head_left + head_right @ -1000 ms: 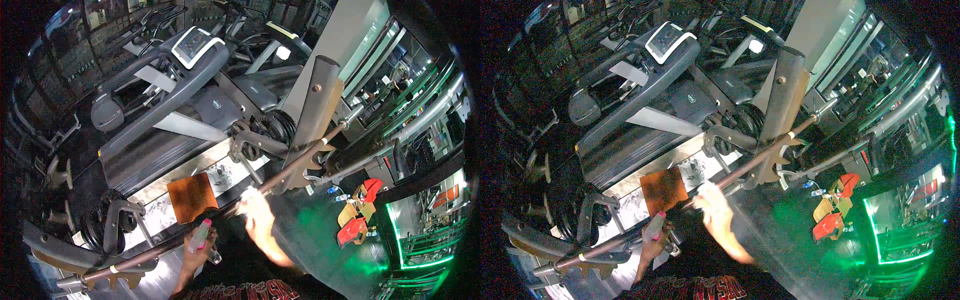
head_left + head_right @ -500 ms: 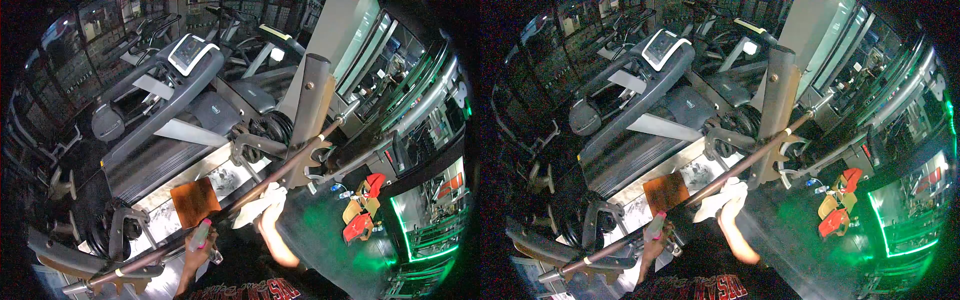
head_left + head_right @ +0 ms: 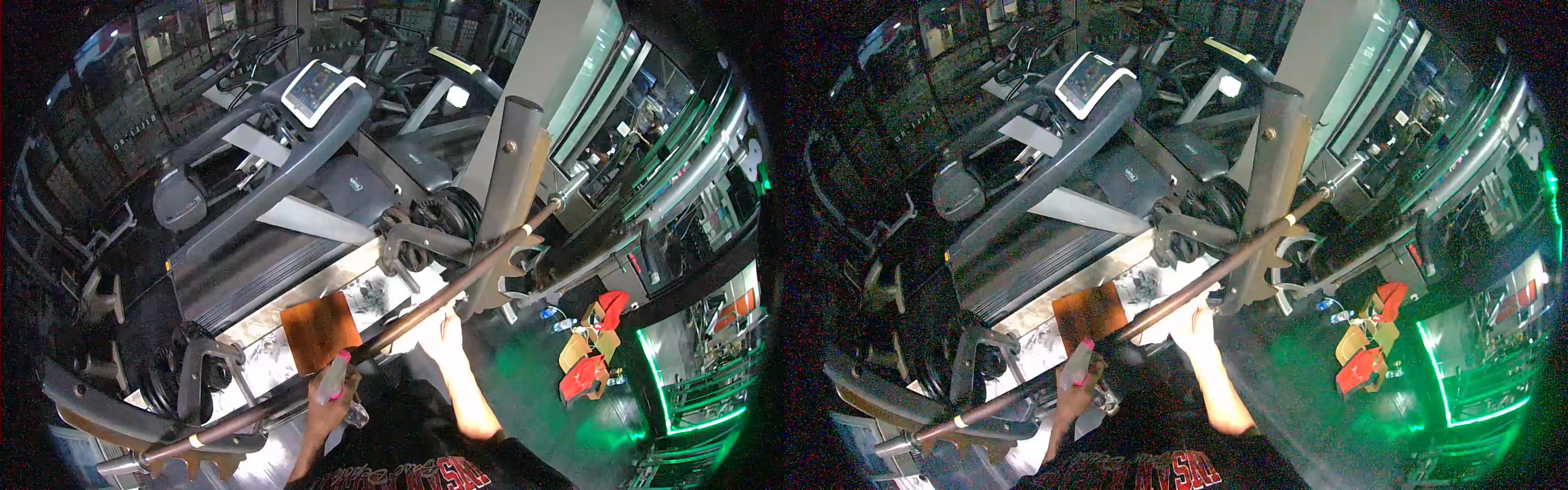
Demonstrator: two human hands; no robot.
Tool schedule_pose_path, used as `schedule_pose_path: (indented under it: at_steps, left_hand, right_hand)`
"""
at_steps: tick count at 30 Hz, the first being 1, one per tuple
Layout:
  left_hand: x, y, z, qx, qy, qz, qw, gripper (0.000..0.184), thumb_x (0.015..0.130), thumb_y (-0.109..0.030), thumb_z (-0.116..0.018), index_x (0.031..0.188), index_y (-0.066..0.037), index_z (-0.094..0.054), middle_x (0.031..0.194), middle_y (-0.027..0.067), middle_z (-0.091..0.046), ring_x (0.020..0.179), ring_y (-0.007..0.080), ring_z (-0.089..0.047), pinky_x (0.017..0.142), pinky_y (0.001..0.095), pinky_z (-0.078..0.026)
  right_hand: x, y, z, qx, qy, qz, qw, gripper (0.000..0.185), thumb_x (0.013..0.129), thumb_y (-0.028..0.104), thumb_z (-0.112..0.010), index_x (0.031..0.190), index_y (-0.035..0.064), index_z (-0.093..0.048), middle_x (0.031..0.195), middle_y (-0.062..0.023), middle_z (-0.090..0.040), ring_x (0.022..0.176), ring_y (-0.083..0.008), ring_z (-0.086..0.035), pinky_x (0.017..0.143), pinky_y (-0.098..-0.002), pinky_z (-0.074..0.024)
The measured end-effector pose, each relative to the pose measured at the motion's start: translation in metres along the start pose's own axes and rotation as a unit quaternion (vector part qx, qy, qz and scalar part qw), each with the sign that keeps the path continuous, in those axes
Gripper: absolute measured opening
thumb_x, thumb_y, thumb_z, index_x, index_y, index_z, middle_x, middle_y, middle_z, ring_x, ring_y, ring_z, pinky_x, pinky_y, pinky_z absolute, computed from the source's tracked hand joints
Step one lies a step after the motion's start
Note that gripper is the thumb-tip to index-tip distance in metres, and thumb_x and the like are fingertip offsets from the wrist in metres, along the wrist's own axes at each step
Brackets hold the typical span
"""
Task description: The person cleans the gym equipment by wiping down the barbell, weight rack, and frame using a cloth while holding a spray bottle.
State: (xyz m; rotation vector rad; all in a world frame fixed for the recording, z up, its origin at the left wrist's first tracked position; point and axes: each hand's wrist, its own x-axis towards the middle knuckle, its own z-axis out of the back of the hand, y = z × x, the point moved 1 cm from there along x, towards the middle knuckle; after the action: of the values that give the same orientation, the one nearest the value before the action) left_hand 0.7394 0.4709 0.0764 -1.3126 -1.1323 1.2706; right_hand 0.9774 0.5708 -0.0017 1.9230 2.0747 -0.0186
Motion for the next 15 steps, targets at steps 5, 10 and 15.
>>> schedule_pose_path:
  at_steps: [5, 10, 15]
  left_hand:
    - [0.000, -0.011, -0.007, 0.068, -0.028, -0.015, 0.997, 0.014, 0.085, -0.013, -0.067, 0.088, 0.000, -0.061, 0.067, 0.0035, -0.059, 0.051, 0.0082, -0.057, 0.046, 0.0241, -0.045]
    - [0.000, 0.017, -0.002, 0.055, -0.019, -0.028, 0.998, 0.014, 0.085, -0.012, -0.067, 0.089, 0.000, -0.062, 0.068, 0.0033, -0.060, 0.053, 0.0080, -0.057, 0.048, 0.0247, -0.046]
    - [-0.007, -0.002, -0.003, 0.076, 0.004, -0.041, 0.996, 0.015, 0.084, -0.010, -0.067, 0.093, 0.002, -0.062, 0.071, 0.0045, -0.061, 0.057, 0.0097, -0.059, 0.052, 0.0259, -0.047]
  right_hand:
    - [-0.024, -0.016, 0.001, -0.160, 0.012, -0.012, 0.987, 0.048, 0.097, 0.046, -0.039, 0.105, 0.0009, -0.054, 0.093, -0.0141, -0.063, 0.084, -0.0269, -0.062, 0.077, -0.0409, -0.0519]
    - [-0.081, -0.069, -0.011, -0.243, -0.059, -0.001, 0.968, 0.020, 0.099, 0.014, -0.042, 0.119, 0.0162, -0.045, 0.091, 0.0022, -0.056, 0.065, -0.0094, -0.055, 0.048, -0.0242, -0.0462]
    - [-0.100, -0.032, -0.035, -0.480, 0.030, 0.098, 0.871, 0.023, 0.094, 0.019, -0.050, 0.112, 0.0044, -0.053, 0.107, -0.0047, -0.056, 0.100, -0.0126, -0.051, 0.087, -0.0305, -0.0434]
